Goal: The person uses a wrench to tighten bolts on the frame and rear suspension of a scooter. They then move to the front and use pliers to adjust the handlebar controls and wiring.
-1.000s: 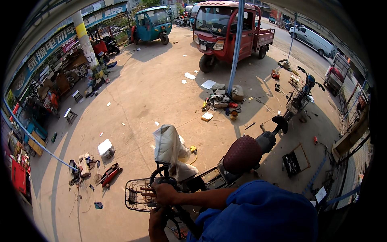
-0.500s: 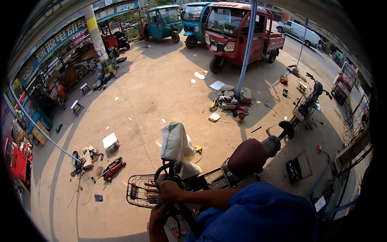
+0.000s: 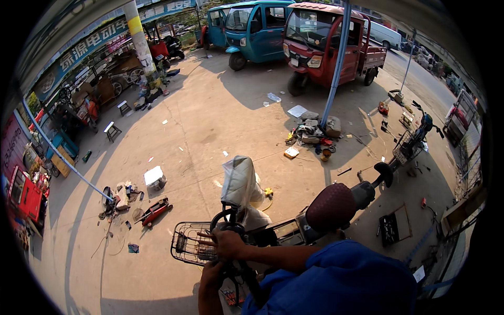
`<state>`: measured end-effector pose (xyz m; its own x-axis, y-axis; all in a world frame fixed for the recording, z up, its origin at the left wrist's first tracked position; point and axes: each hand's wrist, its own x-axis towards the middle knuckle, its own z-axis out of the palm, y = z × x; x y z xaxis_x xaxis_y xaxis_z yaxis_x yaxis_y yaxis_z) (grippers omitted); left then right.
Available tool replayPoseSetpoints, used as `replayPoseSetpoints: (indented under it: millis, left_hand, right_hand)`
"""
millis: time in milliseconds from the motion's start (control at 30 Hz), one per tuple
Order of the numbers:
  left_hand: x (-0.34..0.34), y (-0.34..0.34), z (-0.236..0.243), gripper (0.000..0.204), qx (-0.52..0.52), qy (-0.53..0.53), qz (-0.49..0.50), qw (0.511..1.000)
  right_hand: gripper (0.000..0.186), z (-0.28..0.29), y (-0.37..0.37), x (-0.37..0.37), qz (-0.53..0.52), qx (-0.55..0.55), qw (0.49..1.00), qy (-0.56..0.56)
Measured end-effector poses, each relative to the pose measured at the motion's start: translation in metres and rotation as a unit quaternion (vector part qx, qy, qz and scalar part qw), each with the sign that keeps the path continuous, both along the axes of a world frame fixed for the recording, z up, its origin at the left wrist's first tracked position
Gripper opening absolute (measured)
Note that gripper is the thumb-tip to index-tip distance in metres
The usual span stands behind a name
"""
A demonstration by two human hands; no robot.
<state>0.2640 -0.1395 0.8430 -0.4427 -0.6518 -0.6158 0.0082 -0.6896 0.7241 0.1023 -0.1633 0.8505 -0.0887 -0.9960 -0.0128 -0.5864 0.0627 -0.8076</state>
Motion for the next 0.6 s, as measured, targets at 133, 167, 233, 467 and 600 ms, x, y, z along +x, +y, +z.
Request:
replayPoseSetpoints:
  millis: [133,167,233,467,600]
  left_hand:
    - [0.001,0.001,0.004,0.029,0.003,-0.007,0.008,1.0]
    - [0.001,0.0,0.001,0.03,-0.007,-0.016,-0.002,1.0]
    - [0.003,-0.001,-0.007,0.031,-0.019,-0.02,-0.007,1.0]
    - [-0.002,0.0,0.006,0.037,-0.024,-0.009,-0.009,1.0]
    - [0.005,0.0,0.006,0.033,-0.017,-0.001,-0.011,1.0]
  right_hand:
    - [0.023,0.005,0.002,0.0,-0.003,-0.003,1.0,-0.006]
    - [0.025,0.005,0.002,0.0,-0.001,-0.003,1.0,-0.007]
    - [0.026,0.007,0.002,0.001,-0.001,-0.004,1.0,0.001]
    - [0.033,0.006,0.0,0.0,-0.005,0.004,1.0,0.011]
    - [0.03,0.014,0.003,0.001,-0.002,-0.004,1.0,0.024]
